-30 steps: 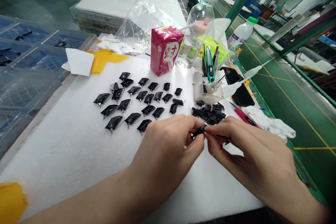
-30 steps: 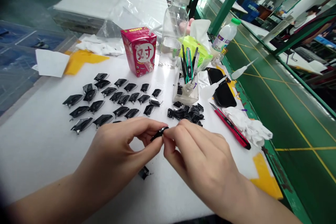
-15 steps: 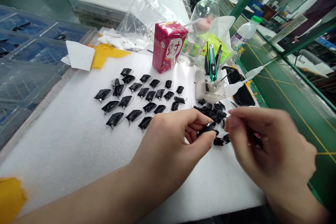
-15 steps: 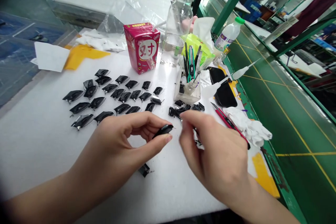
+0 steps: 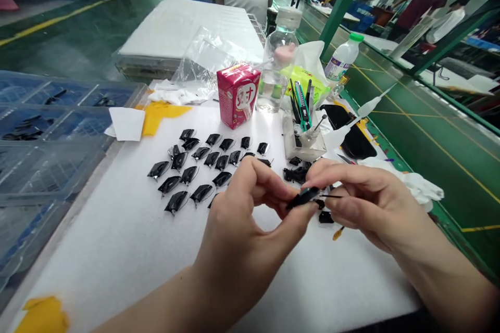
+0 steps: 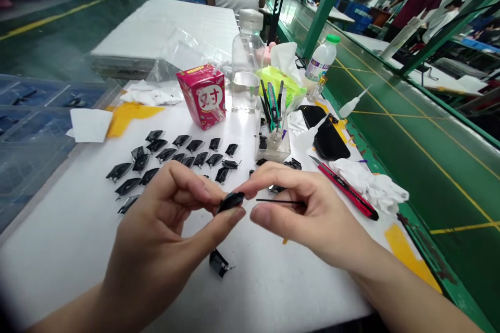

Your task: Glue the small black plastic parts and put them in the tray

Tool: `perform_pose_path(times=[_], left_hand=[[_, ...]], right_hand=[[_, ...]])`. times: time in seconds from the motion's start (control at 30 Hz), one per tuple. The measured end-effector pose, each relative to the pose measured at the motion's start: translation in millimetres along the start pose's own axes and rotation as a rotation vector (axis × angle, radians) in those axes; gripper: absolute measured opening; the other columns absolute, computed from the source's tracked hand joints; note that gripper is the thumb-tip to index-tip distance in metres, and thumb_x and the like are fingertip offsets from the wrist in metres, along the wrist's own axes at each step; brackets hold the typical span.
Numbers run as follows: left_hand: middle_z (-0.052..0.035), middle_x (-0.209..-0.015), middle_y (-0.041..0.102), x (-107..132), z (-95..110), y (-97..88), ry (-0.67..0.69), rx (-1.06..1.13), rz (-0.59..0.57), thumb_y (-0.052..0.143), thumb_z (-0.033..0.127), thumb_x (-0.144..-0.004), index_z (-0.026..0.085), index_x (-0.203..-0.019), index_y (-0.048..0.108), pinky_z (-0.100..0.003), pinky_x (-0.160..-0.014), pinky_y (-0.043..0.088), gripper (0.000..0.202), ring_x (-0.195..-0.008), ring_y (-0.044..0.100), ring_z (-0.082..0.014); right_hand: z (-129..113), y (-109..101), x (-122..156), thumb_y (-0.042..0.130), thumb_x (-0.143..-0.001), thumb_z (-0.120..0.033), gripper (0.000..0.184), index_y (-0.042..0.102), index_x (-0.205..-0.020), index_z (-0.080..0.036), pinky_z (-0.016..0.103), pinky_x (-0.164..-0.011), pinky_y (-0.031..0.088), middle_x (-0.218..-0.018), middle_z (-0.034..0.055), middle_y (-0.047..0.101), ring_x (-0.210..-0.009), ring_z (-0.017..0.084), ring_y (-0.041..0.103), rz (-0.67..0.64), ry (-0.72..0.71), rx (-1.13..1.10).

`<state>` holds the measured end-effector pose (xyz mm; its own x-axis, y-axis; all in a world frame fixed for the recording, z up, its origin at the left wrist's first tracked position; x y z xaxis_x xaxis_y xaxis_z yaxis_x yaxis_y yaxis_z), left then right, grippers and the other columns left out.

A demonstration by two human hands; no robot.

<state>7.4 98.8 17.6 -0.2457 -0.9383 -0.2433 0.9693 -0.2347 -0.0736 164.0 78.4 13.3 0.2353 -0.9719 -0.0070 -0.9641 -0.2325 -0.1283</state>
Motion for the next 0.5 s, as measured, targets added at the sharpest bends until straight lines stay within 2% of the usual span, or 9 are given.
perform_pose_path(times=[0.1,0.23,0.37,0.43,0.5], left_hand=[[0.0084,-0.070,0.058,1.8,-0.3,1.8,0.027,-0.003,-0.013,0.070,0.008,-0.076,0.023,-0.076,0.042,-0.014,-0.062,0.052,0.032,-0.062,0.061,-0.0056],[0.0063,-0.074,0.061,6.3,2.1,4.2,0.130,-0.065,-0.035,0.066,0.003,-0.077,0.023,-0.076,0.039,-0.019,-0.065,0.054,0.034,-0.068,0.064,-0.0080],[0.0043,-0.081,0.061,7.4,8.3,3.7,0.233,-0.143,-0.052,0.067,0.003,-0.076,0.022,-0.087,0.048,-0.018,-0.070,0.056,0.029,-0.073,0.065,-0.0076],[0.0018,-0.090,0.064,6.8,14.3,4.2,0.300,-0.182,-0.090,0.067,0.004,-0.075,0.020,-0.099,0.053,-0.016,-0.076,0.056,0.032,-0.078,0.066,-0.0073],[0.0003,-0.094,0.068,5.4,18.7,4.4,0.337,-0.245,-0.123,0.065,0.004,-0.074,0.017,-0.102,0.056,-0.015,-0.079,0.055,0.032,-0.082,0.067,-0.0075]], right_hand=[[-0.4,2.5,-0.5,0.070,-0.084,-0.028,0.007,0.071,-0.091,-0.030,0.017,-0.046,0.042,-0.093,0.0009,0.061,-0.067,0.009,0.057,0.068,-0.032,-0.004],[-5.4,6.5,1.0,0.071,-0.083,-0.021,0.004,0.068,-0.083,-0.024,0.017,-0.053,0.050,-0.091,0.0015,0.064,-0.076,0.011,0.064,0.119,-0.077,0.025],[-16.5,6.9,5.8,0.069,-0.084,-0.017,0.005,0.069,-0.085,-0.022,0.020,-0.058,0.054,-0.090,0.0030,0.065,-0.077,0.013,0.067,0.154,-0.163,0.142],[-21.4,5.4,8.4,0.067,-0.086,-0.017,0.007,0.068,-0.085,-0.023,0.021,-0.059,0.056,-0.089,0.0022,0.066,-0.077,0.014,0.068,0.183,-0.207,0.229],[-24.9,4.2,10.5,0.066,-0.087,-0.017,0.008,0.067,-0.088,-0.025,0.021,-0.061,0.055,-0.090,0.0013,0.067,-0.080,0.014,0.068,0.207,-0.249,0.329]])
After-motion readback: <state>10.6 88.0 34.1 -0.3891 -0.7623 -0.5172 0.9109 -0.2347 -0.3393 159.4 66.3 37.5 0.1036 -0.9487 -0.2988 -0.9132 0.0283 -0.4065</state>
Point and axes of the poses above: each hand's wrist, its own x-axis away from the middle knuckle, its own y-axis out of the palm, z = x × y, the point moved 6 cm from there along -x, towards the middle knuckle
